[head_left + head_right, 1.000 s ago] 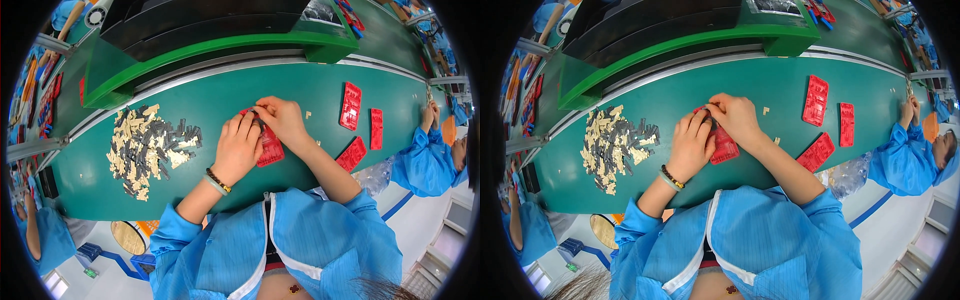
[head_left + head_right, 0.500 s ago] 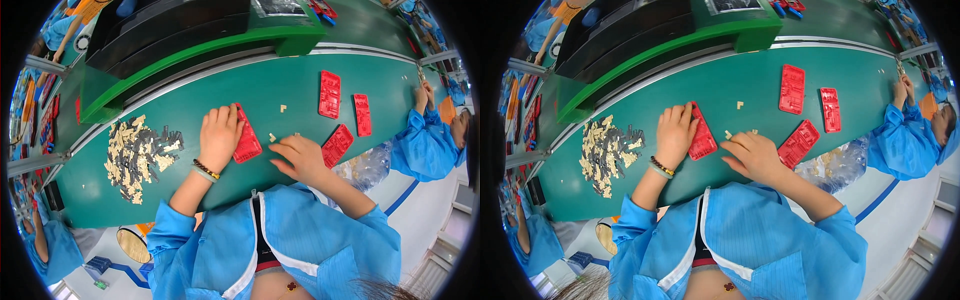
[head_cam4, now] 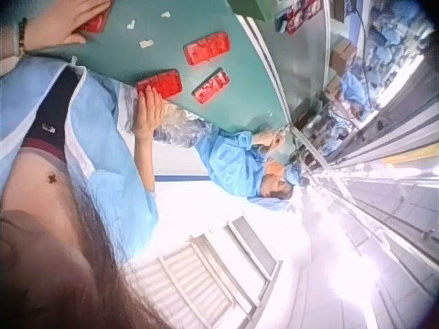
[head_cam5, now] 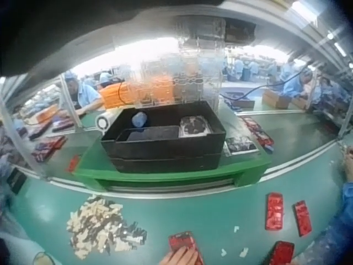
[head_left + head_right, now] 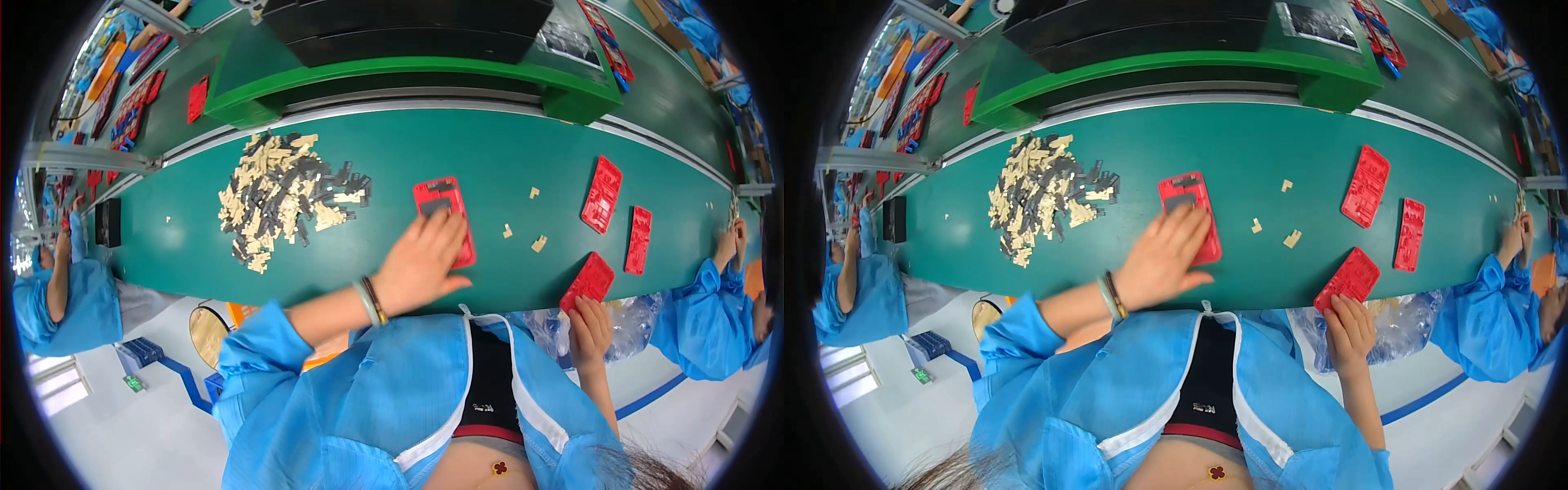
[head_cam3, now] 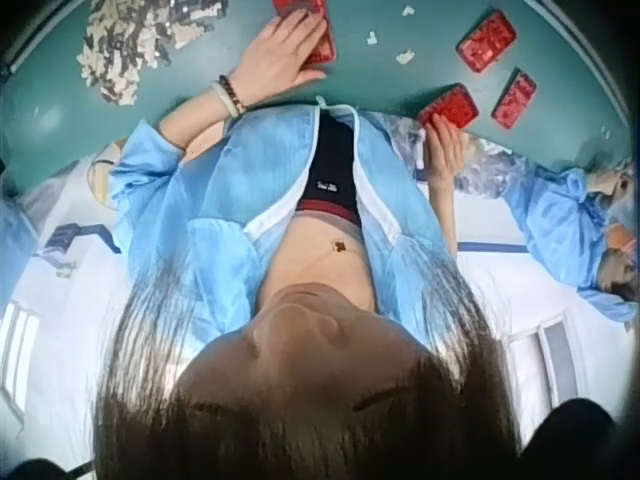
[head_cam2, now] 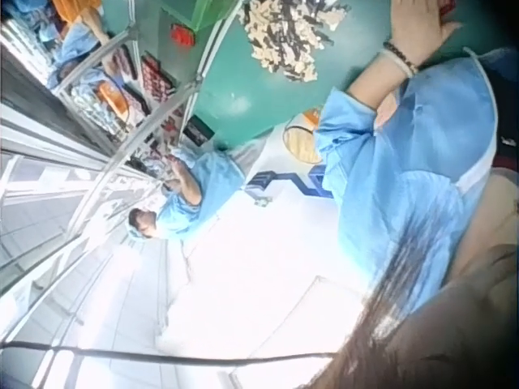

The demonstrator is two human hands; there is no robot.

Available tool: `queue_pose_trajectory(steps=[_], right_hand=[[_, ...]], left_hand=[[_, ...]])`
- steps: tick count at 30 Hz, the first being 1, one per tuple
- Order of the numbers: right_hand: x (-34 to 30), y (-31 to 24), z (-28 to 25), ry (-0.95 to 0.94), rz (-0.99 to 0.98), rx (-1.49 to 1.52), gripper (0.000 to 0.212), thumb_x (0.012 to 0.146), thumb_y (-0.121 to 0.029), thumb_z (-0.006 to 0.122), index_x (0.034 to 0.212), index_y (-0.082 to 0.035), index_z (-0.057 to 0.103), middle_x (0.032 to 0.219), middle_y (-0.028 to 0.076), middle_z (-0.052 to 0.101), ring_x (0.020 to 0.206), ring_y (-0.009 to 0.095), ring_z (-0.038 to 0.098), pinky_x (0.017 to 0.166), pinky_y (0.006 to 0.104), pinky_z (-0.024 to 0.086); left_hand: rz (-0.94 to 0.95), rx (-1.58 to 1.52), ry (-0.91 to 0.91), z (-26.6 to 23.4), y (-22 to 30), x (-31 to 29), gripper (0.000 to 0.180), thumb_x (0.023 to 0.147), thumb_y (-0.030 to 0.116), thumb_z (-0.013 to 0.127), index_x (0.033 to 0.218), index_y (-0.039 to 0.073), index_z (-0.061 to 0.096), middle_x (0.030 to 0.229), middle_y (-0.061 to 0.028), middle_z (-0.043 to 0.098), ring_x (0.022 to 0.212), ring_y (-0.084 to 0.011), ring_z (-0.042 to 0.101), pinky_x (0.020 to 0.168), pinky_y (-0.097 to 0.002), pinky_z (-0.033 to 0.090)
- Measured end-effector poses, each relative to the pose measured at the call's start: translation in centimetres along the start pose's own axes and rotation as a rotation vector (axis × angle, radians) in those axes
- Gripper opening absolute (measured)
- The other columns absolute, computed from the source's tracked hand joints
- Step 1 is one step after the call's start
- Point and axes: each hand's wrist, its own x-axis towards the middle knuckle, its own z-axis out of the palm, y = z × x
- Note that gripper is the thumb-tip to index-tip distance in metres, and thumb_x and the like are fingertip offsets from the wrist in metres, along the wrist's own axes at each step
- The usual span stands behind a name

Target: The person inserts small electronic components into red plastic device housings by hand on a factory assembly line.

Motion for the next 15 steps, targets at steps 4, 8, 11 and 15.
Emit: queue_pose_trajectory(steps=[4,8,11,15], right_hand=[[8.3,-2.2,0.8,0.164,-0.226,0.078,0.017,0.071,-0.003,0.068,0.088,-0.001,0.067,0.100,0.012,0.069,0.095,0.028,0.067,0.082,0.0380,0.055],[15.5,-4.0,5.6,0.240,-0.486,0.204,0.021,0.072,-0.010,0.065,0.090,0.000,0.067,0.101,0.014,0.068,0.093,0.026,0.067,0.081,0.0365,0.055],[16.7,-4.8,8.7,0.293,-0.461,0.209,0.021,0.073,-0.010,0.065,0.092,-0.002,0.067,0.104,0.012,0.068,0.092,0.025,0.066,0.077,0.0342,0.054],[17.5,-6.7,11.4,0.064,-0.329,0.216,0.026,0.076,-0.015,0.067,0.100,-0.005,0.065,0.115,0.007,0.062,0.100,0.022,0.061,0.075,0.0313,0.050]], left_hand=[[-0.041,0.318,0.206,-3.3,-14.4,6.0,0.072,0.080,0.046,0.065,0.131,0.000,0.046,0.132,-0.0203,0.049,0.122,-0.0335,0.046,0.103,-0.0476,0.035],[-0.163,0.396,0.382,-6.4,-18.1,5.3,0.045,0.082,0.032,0.065,0.115,0.002,0.055,0.114,-0.0174,0.057,0.107,-0.0318,0.053,0.091,-0.0416,0.043],[-0.296,0.108,0.037,-7.0,-12.1,1.6,0.030,0.076,0.024,0.073,0.094,0.005,0.058,0.093,-0.0122,0.055,0.092,-0.0308,0.056,0.076,-0.0405,0.046],[-0.364,0.227,0.142,-5.0,-10.6,-2.6,0.018,0.077,0.005,0.067,0.090,0.001,0.056,0.091,-0.0130,0.054,0.087,-0.0308,0.057,0.073,-0.0392,0.049]])
